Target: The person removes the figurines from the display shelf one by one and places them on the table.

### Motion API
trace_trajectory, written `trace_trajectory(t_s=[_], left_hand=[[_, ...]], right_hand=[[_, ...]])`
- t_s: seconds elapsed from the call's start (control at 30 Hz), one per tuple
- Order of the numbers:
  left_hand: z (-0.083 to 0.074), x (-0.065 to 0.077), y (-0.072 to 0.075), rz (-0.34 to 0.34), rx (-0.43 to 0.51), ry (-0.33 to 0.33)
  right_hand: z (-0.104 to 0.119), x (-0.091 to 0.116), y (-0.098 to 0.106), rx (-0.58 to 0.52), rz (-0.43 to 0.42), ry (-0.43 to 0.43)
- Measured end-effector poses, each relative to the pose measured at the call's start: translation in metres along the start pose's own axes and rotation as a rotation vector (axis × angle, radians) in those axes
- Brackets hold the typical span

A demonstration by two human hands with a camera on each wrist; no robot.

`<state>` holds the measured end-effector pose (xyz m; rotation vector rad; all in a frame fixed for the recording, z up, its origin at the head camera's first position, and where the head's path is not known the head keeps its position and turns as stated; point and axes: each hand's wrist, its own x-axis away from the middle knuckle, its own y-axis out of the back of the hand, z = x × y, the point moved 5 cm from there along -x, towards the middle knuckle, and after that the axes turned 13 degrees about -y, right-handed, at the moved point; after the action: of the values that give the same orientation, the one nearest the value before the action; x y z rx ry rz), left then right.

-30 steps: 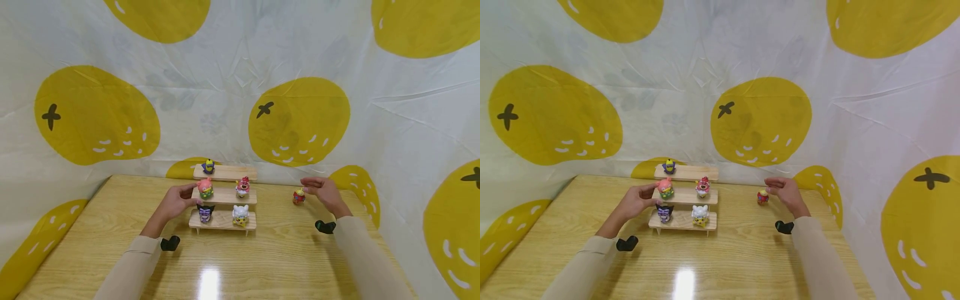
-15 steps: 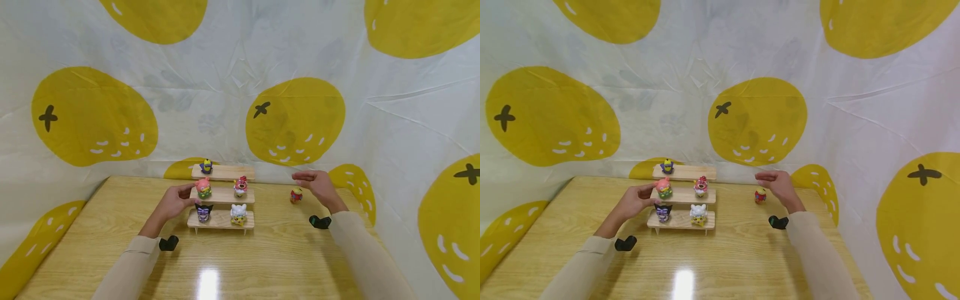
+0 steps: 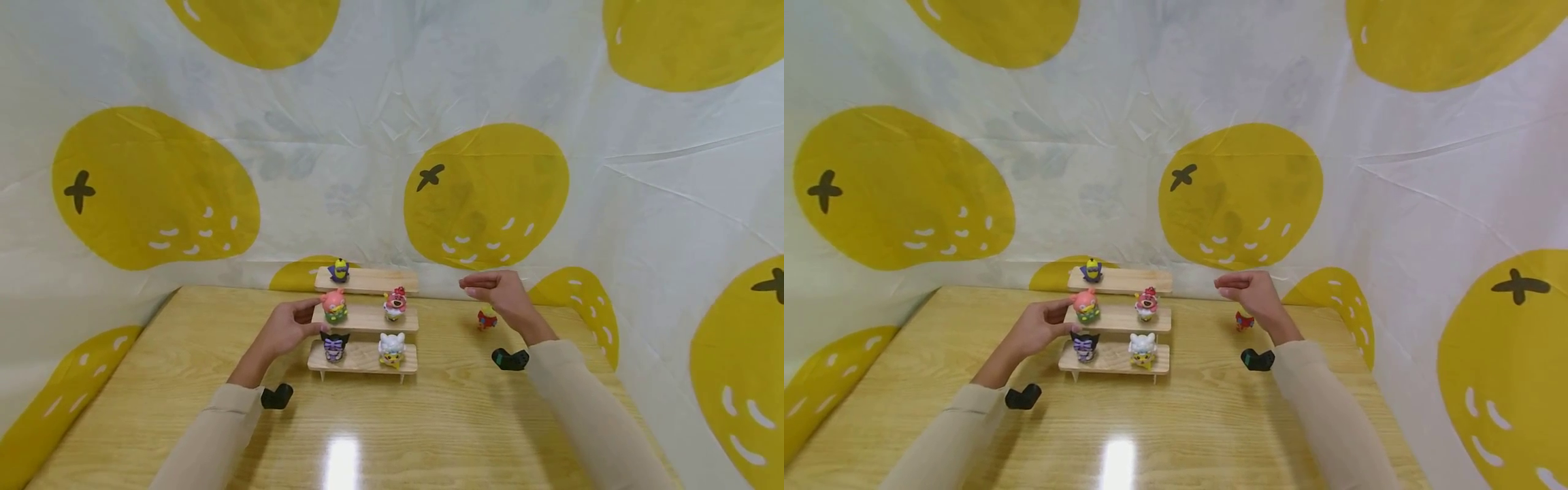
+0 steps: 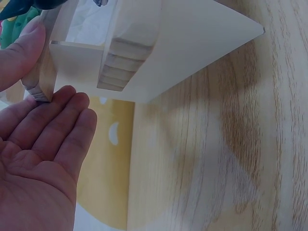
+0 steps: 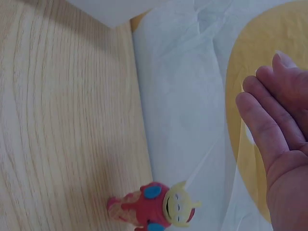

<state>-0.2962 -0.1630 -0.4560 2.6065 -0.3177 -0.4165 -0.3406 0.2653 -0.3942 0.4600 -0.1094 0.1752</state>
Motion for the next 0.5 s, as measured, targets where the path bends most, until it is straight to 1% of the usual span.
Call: trace_trajectory(t_s=[0.13,0.3,0.5], left_hand=[[0.0,0.001,0.0,-0.006,0.001,0.007],[-0.001,0.001,0.001,-0.01,0.015,-0.014],[0.0,0.0,0.0,-0.008,0.013,-0.023]], right_hand=[[0.008,0.0,-0.007,-0.016,0.004,0.006],[0.013,-0.002,-0.012,-0.041,-0.005,-0.01],[0.021,-0.002,-0.019,-0.019,0.001,-0.021]])
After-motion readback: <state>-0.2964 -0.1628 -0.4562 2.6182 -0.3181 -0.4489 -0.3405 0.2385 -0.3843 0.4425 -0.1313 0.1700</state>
